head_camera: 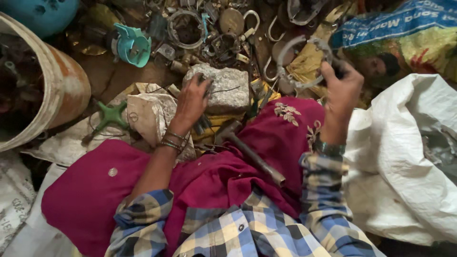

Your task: The person sits on the floor and uses a hammer and screwdriver to dismantle and reshape a metal part. They repeatedly strike the part on a stone block and pry it apart, handling the metal piece throughout the clip.

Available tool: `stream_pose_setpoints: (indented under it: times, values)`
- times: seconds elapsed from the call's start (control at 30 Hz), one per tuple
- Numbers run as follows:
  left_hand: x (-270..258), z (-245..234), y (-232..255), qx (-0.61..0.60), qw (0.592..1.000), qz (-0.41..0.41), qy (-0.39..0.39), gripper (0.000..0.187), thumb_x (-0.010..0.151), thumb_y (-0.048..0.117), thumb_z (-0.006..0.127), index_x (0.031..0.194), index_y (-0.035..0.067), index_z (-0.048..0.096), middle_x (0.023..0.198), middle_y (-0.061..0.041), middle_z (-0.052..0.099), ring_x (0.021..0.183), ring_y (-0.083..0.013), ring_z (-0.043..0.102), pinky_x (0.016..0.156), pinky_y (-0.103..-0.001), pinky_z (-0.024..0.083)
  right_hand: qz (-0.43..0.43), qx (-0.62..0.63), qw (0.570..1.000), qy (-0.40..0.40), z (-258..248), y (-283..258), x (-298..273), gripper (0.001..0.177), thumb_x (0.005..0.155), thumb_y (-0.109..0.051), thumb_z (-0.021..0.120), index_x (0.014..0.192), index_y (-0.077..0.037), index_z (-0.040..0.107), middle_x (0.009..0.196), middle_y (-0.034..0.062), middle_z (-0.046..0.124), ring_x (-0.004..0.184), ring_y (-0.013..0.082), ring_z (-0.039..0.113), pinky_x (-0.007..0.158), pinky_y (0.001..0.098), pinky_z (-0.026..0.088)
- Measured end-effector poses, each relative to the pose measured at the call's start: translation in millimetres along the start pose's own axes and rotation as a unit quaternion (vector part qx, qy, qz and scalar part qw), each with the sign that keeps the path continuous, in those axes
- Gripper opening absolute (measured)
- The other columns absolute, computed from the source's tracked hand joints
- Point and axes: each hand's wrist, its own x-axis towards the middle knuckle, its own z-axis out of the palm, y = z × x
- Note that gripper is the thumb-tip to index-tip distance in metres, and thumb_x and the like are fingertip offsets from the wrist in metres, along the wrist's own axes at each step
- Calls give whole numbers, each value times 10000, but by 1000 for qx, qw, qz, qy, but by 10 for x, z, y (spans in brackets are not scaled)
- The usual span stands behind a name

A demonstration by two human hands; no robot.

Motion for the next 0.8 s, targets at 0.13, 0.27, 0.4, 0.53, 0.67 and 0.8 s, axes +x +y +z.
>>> stream_pose_setpoints:
  times: [0.13,0.27,0.4,0.53,0.67,0.8]
  values:
    - [-36,28,-8,1,1000,12,20,582,813,-13,752,1364,136,636,1401,-208,557,1240,-405,578,1018,-456,502,84,264,961,-20,1,-470,-371,156,980,-37,779,1101,52,737,966,79,759,815,131,707,760,261,580]
    - [-24,47,-58,-25,999,18,18,584,806,0,764,1366,75,617,1372,-236,562,1229,-426,565,1033,-469,490,70,280,957,-30,47,-760,-577,141,999,-32,772,1116,34,727,974,76,751,818,125,701,761,247,572]
    - [11,83,-157,-24,997,31,72,608,731,-7,783,1316,-2,618,1330,-272,584,1202,-458,582,1029,-471,489,72,301,950,-43,109,-875,-653,135,1000,-35,768,1111,28,723,973,65,750,824,119,697,776,237,568]
    - [130,123,-281,-319,939,-42,122,467,848,75,786,1285,-9,643,1235,-206,689,1131,-347,673,979,-412,538,76,290,952,-60,93,-840,-710,110,1026,-48,764,1109,16,728,933,56,733,794,109,667,749,235,550]
    - [155,67,-310,-701,694,-155,44,293,1008,117,658,1263,-27,659,1197,-149,715,1093,-277,696,899,-400,601,44,176,982,-46,208,-647,-672,126,1006,-29,767,1114,31,745,958,51,734,822,103,669,772,234,554]
    - [23,-52,-207,-816,551,-174,-21,334,1012,192,585,1266,-17,641,1175,-161,732,1053,-260,728,858,-386,644,39,99,991,-75,456,-315,-615,140,980,-27,765,1103,38,746,971,39,740,830,93,670,772,232,558]
